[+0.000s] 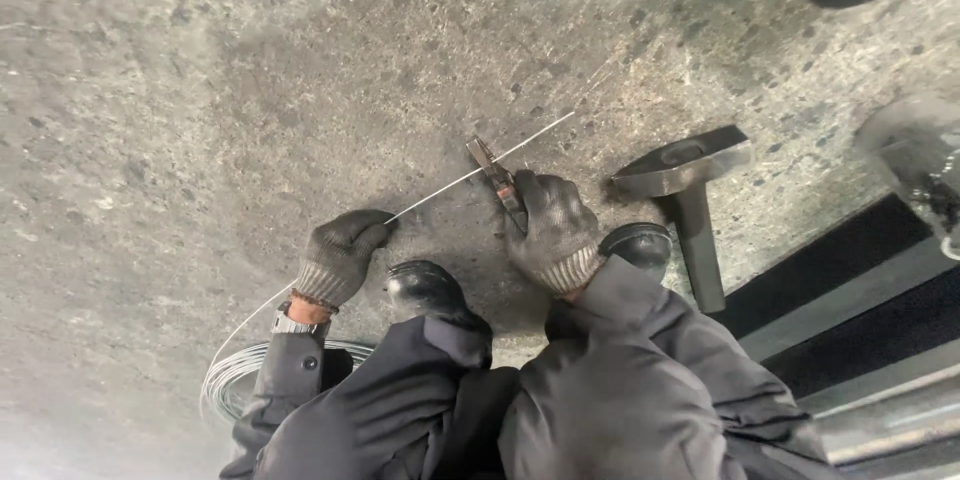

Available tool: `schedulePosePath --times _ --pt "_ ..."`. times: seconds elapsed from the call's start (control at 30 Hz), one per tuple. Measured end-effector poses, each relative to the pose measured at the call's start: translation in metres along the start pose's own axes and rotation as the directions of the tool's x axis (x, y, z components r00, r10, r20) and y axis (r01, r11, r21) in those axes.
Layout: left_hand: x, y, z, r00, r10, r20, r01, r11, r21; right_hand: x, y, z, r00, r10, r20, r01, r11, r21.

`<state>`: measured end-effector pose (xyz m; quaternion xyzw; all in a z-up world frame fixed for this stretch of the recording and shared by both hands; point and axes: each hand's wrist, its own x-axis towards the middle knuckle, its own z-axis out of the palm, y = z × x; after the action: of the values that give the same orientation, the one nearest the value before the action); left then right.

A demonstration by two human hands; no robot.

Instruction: The person cuts a length of wire into short segments using pliers, then hammers each segment into a metal block. The person repeats this cycle multiple times, handling the wire, pliers, hammer, and metal block throughout.

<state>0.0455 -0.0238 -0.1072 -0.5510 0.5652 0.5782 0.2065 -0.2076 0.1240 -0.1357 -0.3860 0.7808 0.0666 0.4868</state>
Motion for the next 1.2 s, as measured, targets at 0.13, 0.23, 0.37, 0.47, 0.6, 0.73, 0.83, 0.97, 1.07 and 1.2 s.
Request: schedulePosePath --times 0.13,0.23,0.37,0.47,0.6,0.73,0.83,0.97,1.07,1.2 --pt "-0.006 0.001 0.008 0.995 0.068 -0.078 -0.066 0.997 0.033 0.001 0.012 0.033 0.904 -0.148 -0.401 0.129 0.989 -0.073" --pt "-0.013 -0.008 0.013 0.991 0.071 -0.115 -0.07 0.998 0.008 -0.01 0.005 0.021 0.854 -0.188 -0.484 0.162 0.982 -0.094" --pt "-0.02 0.02 -0.012 0.982 -0.034 -0.183 0.066 0.983 0.173 -0.023 -0.022 -0.024 0.961 -0.064 -0.27 0.107 0.983 0.148" --pt "-0.011 0.002 -0.027 0.96 0.088 -0.266 -0.027 0.974 0.226 -0.03 -0.016 -0.027 0.986 -0.092 -0.137 0.094 0.996 0.004" --pt "-0.021 0.033 -0.025 0.899 0.233 -0.371 -0.17 0.966 0.193 -0.015 -0.001 -0.011 0.999 0.047 -0.004 -0.046 0.991 0.129" --pt "-0.02 0.055 -0.007 0.902 0.278 -0.331 -0.213 0.952 0.218 -0.018 0.007 -0.004 0.997 -0.03 -0.07 0.04 0.988 0.151" --pt "-0.017 0.065 0.008 0.932 0.264 -0.249 -0.193 0.942 0.276 -0.039 -0.001 -0.019 0.996 -0.051 -0.079 0.063 0.986 0.157" --pt "0.014 0.045 0.038 0.935 0.245 -0.256 -0.156 0.933 0.325 -0.061 -0.015 -0.029 0.997 -0.073 0.003 0.072 0.995 0.067" --pt "0.001 0.061 0.038 0.944 0.196 -0.264 -0.134 0.963 0.235 -0.056 -0.007 -0.018 0.994 -0.107 0.004 0.106 0.992 0.068" --pt "0.018 0.044 0.051 0.937 0.22 -0.271 -0.144 0.951 0.273 -0.048 0.002 -0.005 0.995 -0.102 0.003 0.102 0.993 0.051"
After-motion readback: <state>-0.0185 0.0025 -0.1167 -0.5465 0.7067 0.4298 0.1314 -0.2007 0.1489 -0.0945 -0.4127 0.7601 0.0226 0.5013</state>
